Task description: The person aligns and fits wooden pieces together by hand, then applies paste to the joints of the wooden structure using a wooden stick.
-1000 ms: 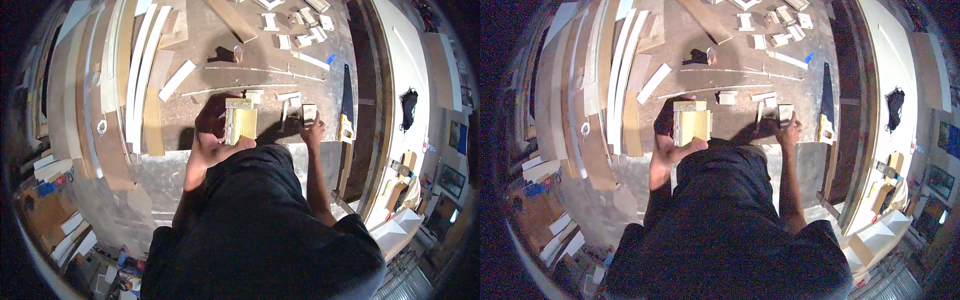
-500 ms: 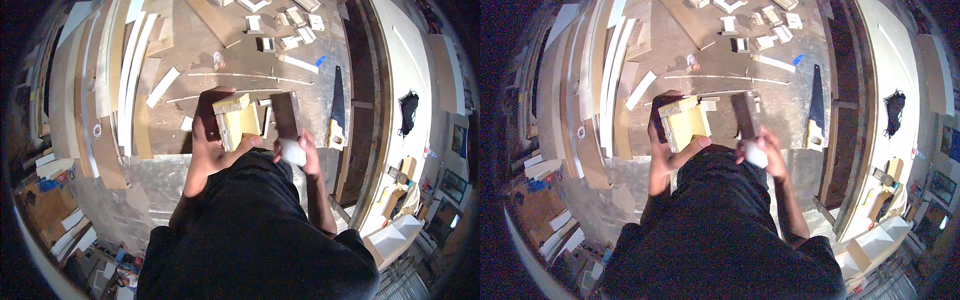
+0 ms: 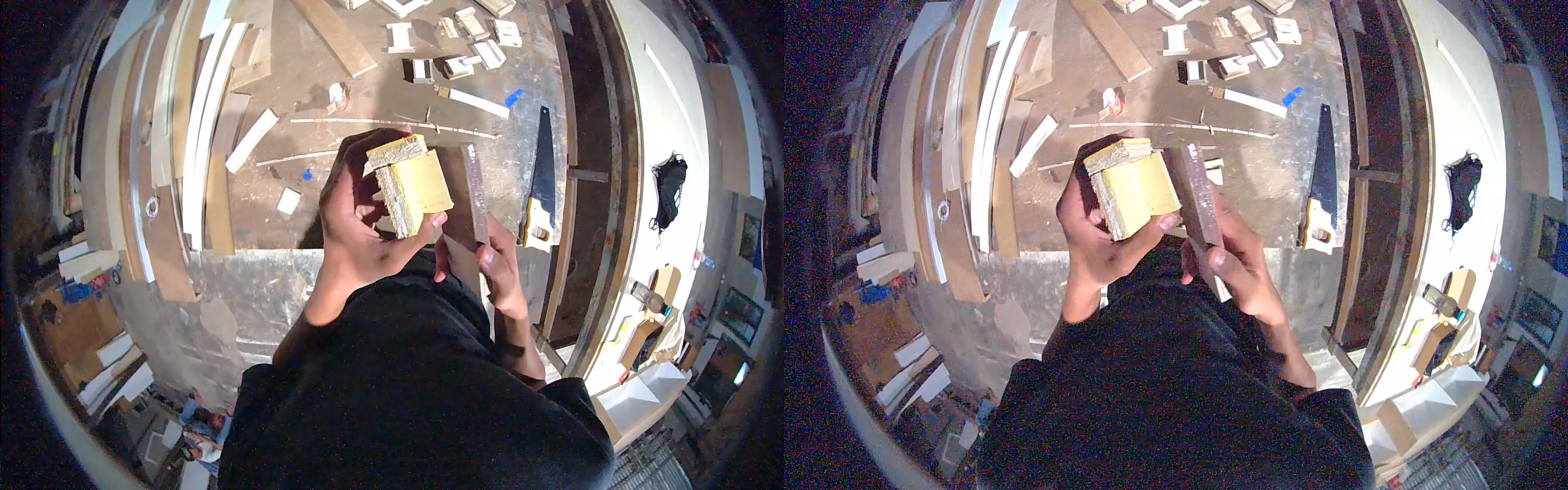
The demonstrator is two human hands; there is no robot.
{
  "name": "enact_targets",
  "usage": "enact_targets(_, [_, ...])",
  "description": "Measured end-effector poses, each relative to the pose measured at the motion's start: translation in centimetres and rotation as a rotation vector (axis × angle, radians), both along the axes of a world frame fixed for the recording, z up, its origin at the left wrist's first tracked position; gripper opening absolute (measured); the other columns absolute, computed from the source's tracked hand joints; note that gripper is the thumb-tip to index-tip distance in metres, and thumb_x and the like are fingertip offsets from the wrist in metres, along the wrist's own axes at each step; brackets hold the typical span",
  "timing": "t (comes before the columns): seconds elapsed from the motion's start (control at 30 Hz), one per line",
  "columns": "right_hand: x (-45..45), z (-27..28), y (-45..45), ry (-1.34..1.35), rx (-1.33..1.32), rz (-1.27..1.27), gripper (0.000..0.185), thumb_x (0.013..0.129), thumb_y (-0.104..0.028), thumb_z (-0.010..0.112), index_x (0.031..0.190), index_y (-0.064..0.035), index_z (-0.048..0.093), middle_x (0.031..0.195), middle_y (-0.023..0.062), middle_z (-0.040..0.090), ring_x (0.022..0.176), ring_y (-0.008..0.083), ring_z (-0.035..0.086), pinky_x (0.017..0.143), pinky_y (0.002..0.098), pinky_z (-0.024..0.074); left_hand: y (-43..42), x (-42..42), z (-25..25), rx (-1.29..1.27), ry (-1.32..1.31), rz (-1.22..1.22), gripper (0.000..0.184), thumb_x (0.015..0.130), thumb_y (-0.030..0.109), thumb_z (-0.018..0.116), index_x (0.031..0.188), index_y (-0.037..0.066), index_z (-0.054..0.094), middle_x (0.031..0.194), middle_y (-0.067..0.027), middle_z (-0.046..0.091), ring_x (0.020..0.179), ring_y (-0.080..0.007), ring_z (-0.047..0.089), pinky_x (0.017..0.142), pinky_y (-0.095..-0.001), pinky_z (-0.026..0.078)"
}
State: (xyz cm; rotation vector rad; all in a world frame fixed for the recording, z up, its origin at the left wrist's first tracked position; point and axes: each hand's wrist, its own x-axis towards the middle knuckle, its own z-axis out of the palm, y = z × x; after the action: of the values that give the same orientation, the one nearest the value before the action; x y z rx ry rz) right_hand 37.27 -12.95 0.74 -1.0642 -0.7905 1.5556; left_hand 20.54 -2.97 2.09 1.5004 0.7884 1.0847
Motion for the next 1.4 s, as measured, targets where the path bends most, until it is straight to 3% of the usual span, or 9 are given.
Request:
enact_targets(0.2, [0.9, 0.5, -0.5, -0.266, 0.054, -0.089, 0.081, 0.088, -0.053, 0.057, 0.139, 0.0083, 0.041, 0.109, 0.0134, 0.053, 0.066, 0.0147, 0.056, 0.053, 0.0274, 0.0461, 0.4, 1.3, 0.3, 0.138, 0.037, 0.069, 0.069, 0.068, 0.010, 0.083, 0.128, -0.006, 0.051, 0.122, -0.0121, 0.053, 0.104, -0.0168, 0.062, 0.083, -0.0279, 0.054])
enact_targets(0.23, [1.6, 0.8, -0.9, -0.264, 0.020, -0.039, 0.076, 0.087, -0.041, 0.060, 0.143, 0.0047, 0.039, 0.118, 0.0144, 0.050, 0.089, 0.0192, 0.050, 0.078, 0.0310, 0.0381, 0.4, 1.6, 0.3, 0.140, 0.037, 0.066, 0.069, 0.068, 0.010, 0.083, 0.128, -0.006, 0.051, 0.122, -0.0121, 0.053, 0.104, -0.0168, 0.062, 0.083, -0.0279, 0.054])
enact_targets(0.3, [2.1, 1.4, -1.0, -0.262, -0.013, 0.008, 0.073, 0.085, -0.030, 0.062, 0.146, 0.0011, 0.036, 0.127, 0.0154, 0.047, 0.113, 0.0238, 0.044, 0.102, 0.0347, 0.0300, 0.2, 2.1, 0.5, 0.093, 0.021, 0.058, 0.069, 0.068, 0.012, 0.084, 0.127, -0.006, 0.053, 0.121, -0.0120, 0.054, 0.105, -0.0170, 0.062, 0.083, -0.0285, 0.054])
enact_targets(0.63, [2.7, 3.9, -0.5, -0.416, -0.061, 0.029, 0.071, 0.084, -0.026, 0.064, 0.145, -0.0001, 0.039, 0.122, 0.0175, 0.049, 0.113, 0.0273, 0.047, 0.103, 0.0363, 0.0325, 0.5, 2.4, 0.3, 0.133, 0.007, 0.056, 0.066, 0.069, 0.009, 0.082, 0.125, -0.010, 0.051, 0.120, -0.0137, 0.057, 0.103, -0.0157, 0.062, 0.084, -0.0277, 0.053])
enact_targets(0.77, [2.3, 4.5, 0.7, -0.442, -0.037, -0.043, 0.072, 0.083, -0.025, 0.064, 0.146, -0.0016, 0.039, 0.122, 0.0190, 0.051, 0.112, 0.0271, 0.047, 0.102, 0.0361, 0.0340, 0.5, 2.1, 0.7, 0.029, 0.013, 0.035, 0.067, 0.069, 0.008, 0.082, 0.125, -0.010, 0.051, 0.119, -0.0133, 0.057, 0.103, -0.0159, 0.062, 0.085, -0.0279, 0.053])
enact_targets(0.83, [2.5, 4.6, 0.0, -0.580, 0.036, 0.067, 0.073, 0.083, -0.028, 0.065, 0.146, -0.0008, 0.039, 0.118, 0.0179, 0.050, 0.110, 0.0262, 0.047, 0.099, 0.0346, 0.0361, 0.9, 2.0, 0.8, 0.003, -0.045, 0.143, 0.069, 0.068, 0.009, 0.083, 0.126, -0.011, 0.051, 0.119, -0.0131, 0.056, 0.102, -0.0160, 0.062, 0.085, -0.0281, 0.053])
enact_targets(0.97, [1.7, 4.7, 1.1, -0.468, 0.028, 0.005, 0.078, 0.081, -0.032, 0.066, 0.146, 0.0010, 0.038, 0.121, 0.0192, 0.050, 0.110, 0.0280, 0.047, 0.102, 0.0385, 0.0341, 1.1, 1.3, 0.8, 0.195, 0.052, 0.074, 0.071, 0.067, 0.008, 0.083, 0.126, -0.012, 0.050, 0.117, -0.0123, 0.056, 0.101, -0.0159, 0.063, 0.084, -0.0280, 0.054])
enact_targets(1.23, [1.4, 4.7, 1.4, -0.484, 0.081, 0.014, 0.079, 0.082, -0.035, 0.067, 0.145, 0.0022, 0.038, 0.122, 0.0207, 0.050, 0.113, 0.0291, 0.045, 0.103, 0.0399, 0.0343, 1.2, 1.3, 1.4, 0.124, -0.036, 0.112, 0.068, 0.067, 0.002, 0.080, 0.127, -0.011, 0.049, 0.115, -0.0110, 0.055, 0.096, -0.0143, 0.062, 0.077, -0.0254, 0.056])
enact_targets(1.4, [1.5, 4.5, -0.8, -0.454, 0.043, 0.063, 0.080, 0.077, -0.031, 0.071, 0.143, 0.0017, 0.041, 0.121, 0.0205, 0.050, 0.115, 0.0309, 0.047, 0.102, 0.0393, 0.0354, 2.1, 0.5, 1.1, 0.128, -0.058, 0.170, 0.072, 0.065, 0.001, 0.083, 0.126, -0.014, 0.048, 0.125, -0.0164, 0.053, 0.106, -0.0173, 0.060, 0.086, -0.0289, 0.053])
